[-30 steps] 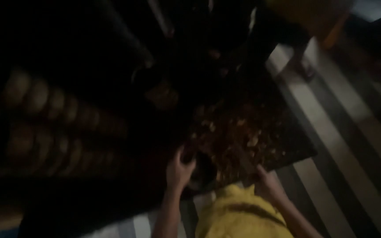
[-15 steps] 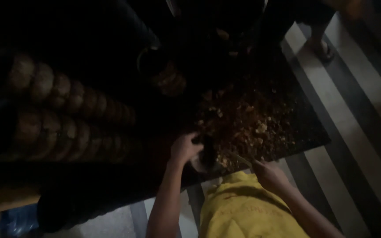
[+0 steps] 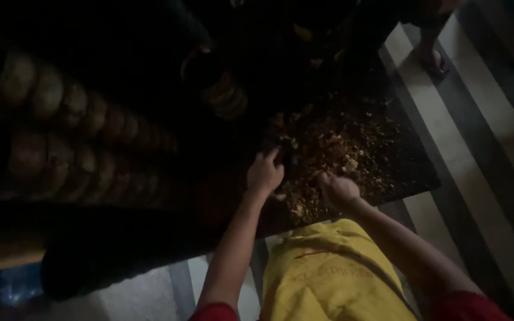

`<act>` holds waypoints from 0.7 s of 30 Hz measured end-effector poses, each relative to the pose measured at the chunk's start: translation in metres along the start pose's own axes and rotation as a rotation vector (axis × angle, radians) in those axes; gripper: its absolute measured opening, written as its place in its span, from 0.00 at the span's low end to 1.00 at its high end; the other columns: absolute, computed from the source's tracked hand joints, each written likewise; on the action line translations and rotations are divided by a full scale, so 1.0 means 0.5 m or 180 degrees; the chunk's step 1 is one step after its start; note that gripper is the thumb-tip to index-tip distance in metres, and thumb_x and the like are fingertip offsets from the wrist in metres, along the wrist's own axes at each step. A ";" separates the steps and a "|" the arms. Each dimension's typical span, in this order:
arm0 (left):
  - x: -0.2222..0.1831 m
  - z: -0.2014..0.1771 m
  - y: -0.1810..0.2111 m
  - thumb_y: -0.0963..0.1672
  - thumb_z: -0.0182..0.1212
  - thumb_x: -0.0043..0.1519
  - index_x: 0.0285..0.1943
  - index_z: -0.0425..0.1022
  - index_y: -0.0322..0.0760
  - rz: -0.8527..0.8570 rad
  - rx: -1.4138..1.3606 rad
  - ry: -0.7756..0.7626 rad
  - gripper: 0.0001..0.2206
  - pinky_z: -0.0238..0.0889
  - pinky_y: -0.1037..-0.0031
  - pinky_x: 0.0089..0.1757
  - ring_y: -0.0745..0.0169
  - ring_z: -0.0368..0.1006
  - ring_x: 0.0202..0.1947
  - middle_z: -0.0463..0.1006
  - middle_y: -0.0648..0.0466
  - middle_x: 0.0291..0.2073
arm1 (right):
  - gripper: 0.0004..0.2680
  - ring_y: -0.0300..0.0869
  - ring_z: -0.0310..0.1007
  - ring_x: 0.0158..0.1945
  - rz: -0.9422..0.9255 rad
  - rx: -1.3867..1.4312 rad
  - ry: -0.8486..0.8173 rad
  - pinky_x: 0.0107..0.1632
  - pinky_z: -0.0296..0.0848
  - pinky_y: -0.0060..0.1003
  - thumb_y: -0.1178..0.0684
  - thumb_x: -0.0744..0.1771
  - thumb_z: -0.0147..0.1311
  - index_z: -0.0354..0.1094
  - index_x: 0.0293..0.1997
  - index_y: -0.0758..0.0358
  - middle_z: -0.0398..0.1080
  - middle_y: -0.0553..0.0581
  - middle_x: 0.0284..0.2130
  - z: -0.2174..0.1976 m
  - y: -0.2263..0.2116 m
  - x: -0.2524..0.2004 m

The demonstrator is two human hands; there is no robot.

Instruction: The recorder uses a knife to scrape out the inside of a coconut shell over a table covered in coconut shavings.

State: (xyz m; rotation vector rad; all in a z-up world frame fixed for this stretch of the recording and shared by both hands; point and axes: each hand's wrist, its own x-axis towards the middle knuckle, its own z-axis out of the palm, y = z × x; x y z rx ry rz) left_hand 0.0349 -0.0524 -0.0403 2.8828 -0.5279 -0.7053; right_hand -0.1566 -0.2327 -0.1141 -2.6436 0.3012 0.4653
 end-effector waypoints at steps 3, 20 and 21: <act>0.111 0.108 -0.044 0.53 0.56 0.69 0.78 0.56 0.62 0.0420 0.0276 0.0889 0.27 0.75 0.56 0.38 0.49 0.77 0.43 0.54 0.50 0.76 | 0.15 0.50 0.76 0.29 -0.0451 -0.1085 0.0010 0.31 0.75 0.48 0.50 0.74 0.44 0.59 0.66 0.69 0.76 0.64 0.34 -0.013 0.001 0.036; 0.038 0.032 0.029 0.51 0.53 0.72 0.77 0.59 0.59 0.0673 0.0305 0.0467 0.23 0.74 0.51 0.48 0.41 0.71 0.58 0.55 0.46 0.75 | 0.10 0.49 0.72 0.26 0.0063 0.0624 -0.0867 0.31 0.69 0.48 0.50 0.73 0.47 0.75 0.47 0.64 0.75 0.63 0.27 0.002 -0.047 0.000; 0.036 0.037 0.029 0.51 0.53 0.72 0.78 0.59 0.59 0.0715 0.0266 0.0614 0.23 0.75 0.52 0.47 0.42 0.72 0.56 0.56 0.46 0.76 | 0.10 0.48 0.71 0.26 0.0004 0.0832 -0.0885 0.30 0.68 0.48 0.50 0.72 0.48 0.75 0.45 0.64 0.74 0.63 0.26 -0.001 -0.049 -0.011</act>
